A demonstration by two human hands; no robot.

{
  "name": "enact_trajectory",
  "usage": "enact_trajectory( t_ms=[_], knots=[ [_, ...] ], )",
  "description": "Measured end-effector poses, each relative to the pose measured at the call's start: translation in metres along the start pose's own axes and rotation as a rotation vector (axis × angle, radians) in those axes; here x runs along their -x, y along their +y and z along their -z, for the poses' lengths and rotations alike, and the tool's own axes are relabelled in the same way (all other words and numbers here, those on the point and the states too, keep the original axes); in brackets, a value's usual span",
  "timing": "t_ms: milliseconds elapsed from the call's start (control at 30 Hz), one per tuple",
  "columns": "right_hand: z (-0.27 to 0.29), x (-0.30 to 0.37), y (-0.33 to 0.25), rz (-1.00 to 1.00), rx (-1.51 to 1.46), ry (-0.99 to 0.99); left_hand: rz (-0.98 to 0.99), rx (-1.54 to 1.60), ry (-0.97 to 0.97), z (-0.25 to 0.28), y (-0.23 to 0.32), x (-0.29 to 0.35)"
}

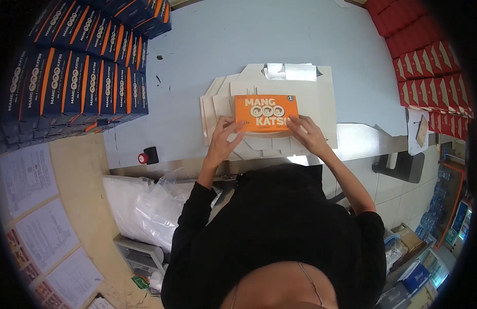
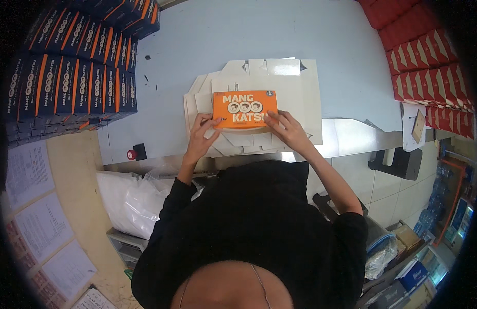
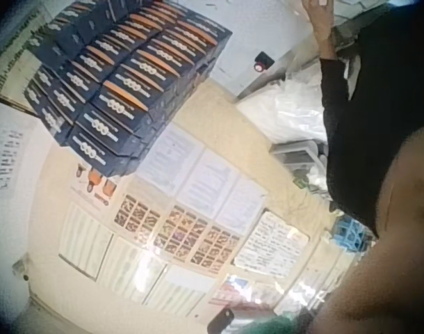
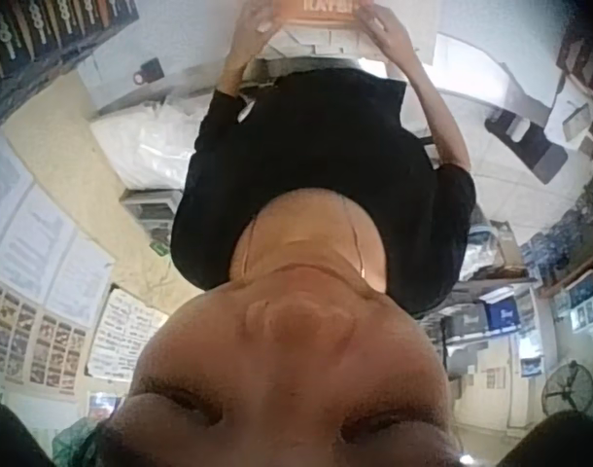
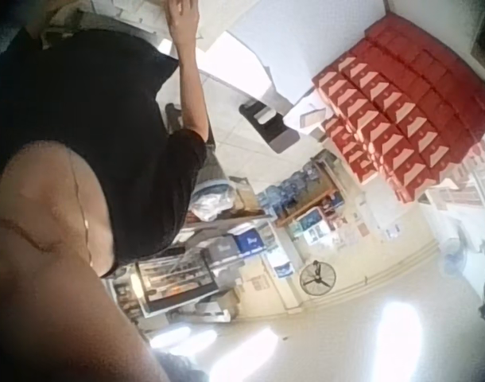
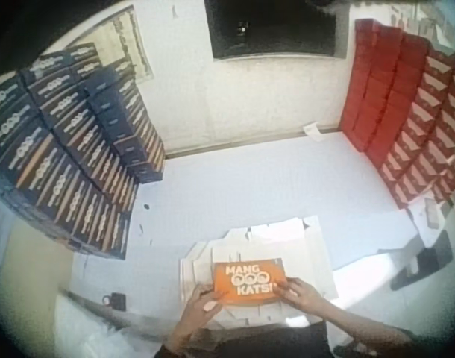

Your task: The person assembles multiple cardboard food boxes by folding the flaps and interlocking the tabs, then stacks the completed boxes into a large pile on a table.

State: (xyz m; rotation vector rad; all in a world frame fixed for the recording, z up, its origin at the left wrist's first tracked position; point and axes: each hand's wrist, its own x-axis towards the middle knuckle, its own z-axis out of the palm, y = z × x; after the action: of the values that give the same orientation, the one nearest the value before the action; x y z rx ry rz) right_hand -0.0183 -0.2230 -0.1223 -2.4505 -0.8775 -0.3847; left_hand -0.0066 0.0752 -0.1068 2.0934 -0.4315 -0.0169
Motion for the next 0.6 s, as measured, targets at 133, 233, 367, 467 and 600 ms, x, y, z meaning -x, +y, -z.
enact_trajectory(
  t_ms=[133, 233, 367, 467, 600],
  knots=[
    [-0.002, 0.009, 0.001, 0.007, -0.002, -0.082, -0.078, -0.076, 0.040, -0.020, -0.023, 0.018],
    [-0.002, -0.008, -0.005, 0.047, 0.050, -0.105, -0.189, -0.240, 0.077, -0.031, -0.042, 0.020],
    [-0.009, -0.023, -0.001, -0.025, -0.095, -0.278, -0.095, -0.034, 0.029, -0.037, -0.036, 0.017],
    [-0.021, -0.014, 0.005, 0.025, -0.041, -0.285, -0.077, -0.040, 0.044, -0.039, -0.010, 0.010],
    [-0.034, -0.017, 0.004, 0.135, 0.039, -0.265, -0.113, -0.214, 0.124, -0.046, -0.019, 0.010]
  ],
)
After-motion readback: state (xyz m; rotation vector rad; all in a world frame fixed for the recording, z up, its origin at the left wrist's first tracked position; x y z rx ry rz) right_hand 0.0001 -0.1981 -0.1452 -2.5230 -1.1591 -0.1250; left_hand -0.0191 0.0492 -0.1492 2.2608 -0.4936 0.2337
